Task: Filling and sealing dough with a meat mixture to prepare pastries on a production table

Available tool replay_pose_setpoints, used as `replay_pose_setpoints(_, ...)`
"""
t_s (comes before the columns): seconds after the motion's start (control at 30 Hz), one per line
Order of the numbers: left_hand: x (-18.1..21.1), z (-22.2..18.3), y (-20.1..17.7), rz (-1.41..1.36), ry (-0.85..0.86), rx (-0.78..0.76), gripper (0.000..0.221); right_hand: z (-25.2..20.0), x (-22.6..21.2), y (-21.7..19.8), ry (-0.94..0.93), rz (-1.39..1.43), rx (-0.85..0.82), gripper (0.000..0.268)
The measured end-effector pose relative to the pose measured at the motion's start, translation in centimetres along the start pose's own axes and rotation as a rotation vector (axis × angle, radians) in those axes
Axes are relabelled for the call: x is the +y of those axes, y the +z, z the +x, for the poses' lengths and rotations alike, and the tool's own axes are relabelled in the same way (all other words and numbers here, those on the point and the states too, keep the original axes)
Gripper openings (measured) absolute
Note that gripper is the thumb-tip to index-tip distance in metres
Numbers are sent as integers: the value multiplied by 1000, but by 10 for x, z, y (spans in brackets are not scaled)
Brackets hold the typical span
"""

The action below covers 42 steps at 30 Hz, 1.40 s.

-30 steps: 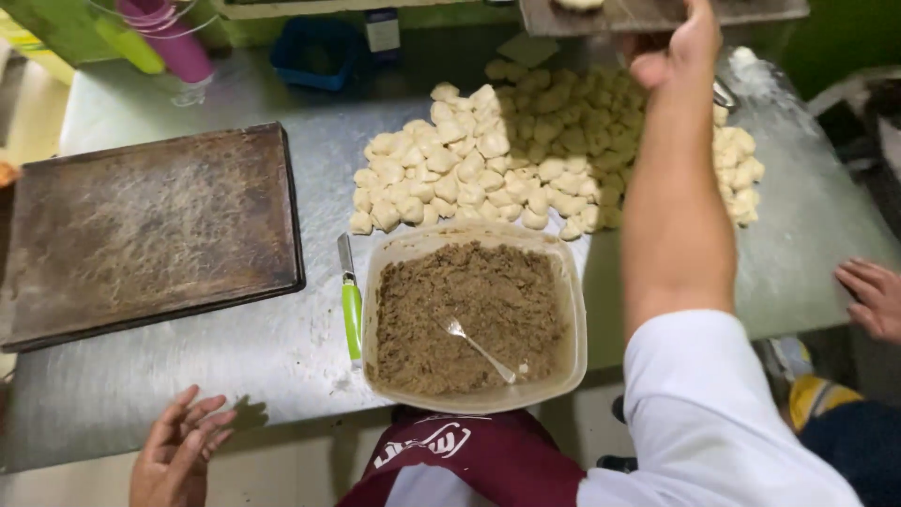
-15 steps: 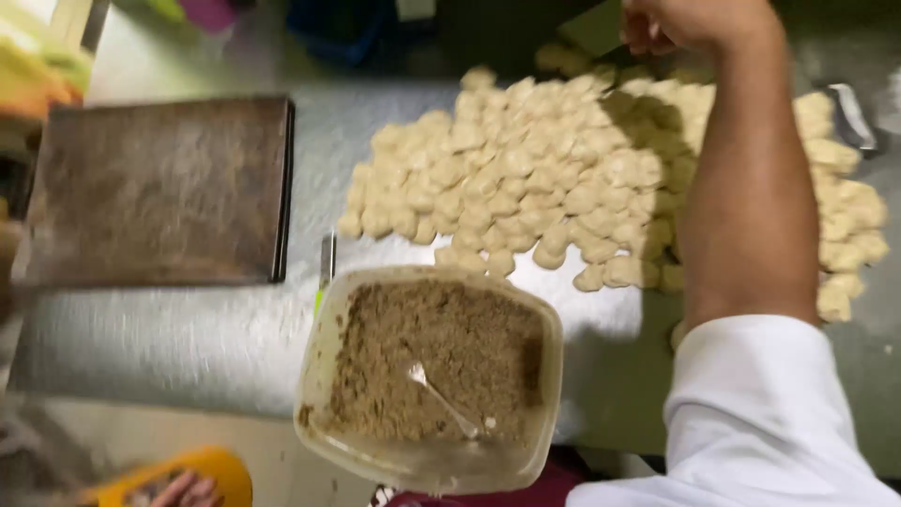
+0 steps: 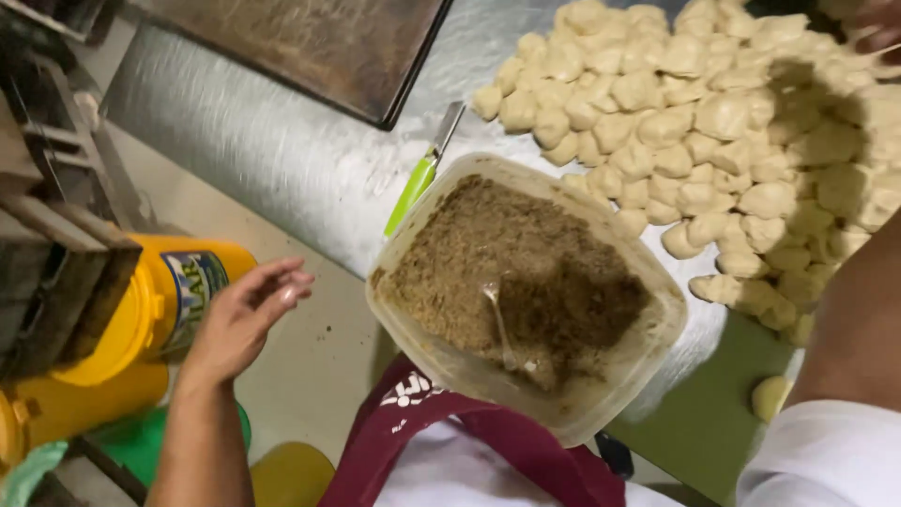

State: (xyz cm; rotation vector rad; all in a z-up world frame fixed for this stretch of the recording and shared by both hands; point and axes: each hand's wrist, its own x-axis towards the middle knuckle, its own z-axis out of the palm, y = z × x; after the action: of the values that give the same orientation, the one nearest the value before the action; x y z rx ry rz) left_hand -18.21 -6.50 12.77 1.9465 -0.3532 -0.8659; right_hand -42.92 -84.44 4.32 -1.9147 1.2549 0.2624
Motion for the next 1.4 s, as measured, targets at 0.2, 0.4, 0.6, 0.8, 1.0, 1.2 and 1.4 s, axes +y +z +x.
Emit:
replay_pose_setpoints(0.2,4,19,0,178,97,-2,38,-168,-179,117,-613,-205,2,28)
replay_pose_setpoints(0.4,-26,27,-56,267,164,-26,37,-208,-293,194,-441,-783,-84,35)
replay_pose_setpoints(0.6,-84,81,-162,283,130,-49,38,-249,-284,186,-221,-660,183,42)
replay_pose_setpoints(0.8,-47,161,-192,309,329,-254,39,-380,-219,221,-484,-410,514,29)
replay_pose_setpoints(1.0,40,214,-100,297,708,-633,36,-466,-211,263,-368,-258,685,22)
replay_pose_setpoints(1.2,76,235,31,337,1016,-752,40,-475,-55,286,133,-684,919,32)
replay_pose_setpoints(1.4,100,288,187,759,1455,-601,58,-472,-110,290,-273,-246,1009,22)
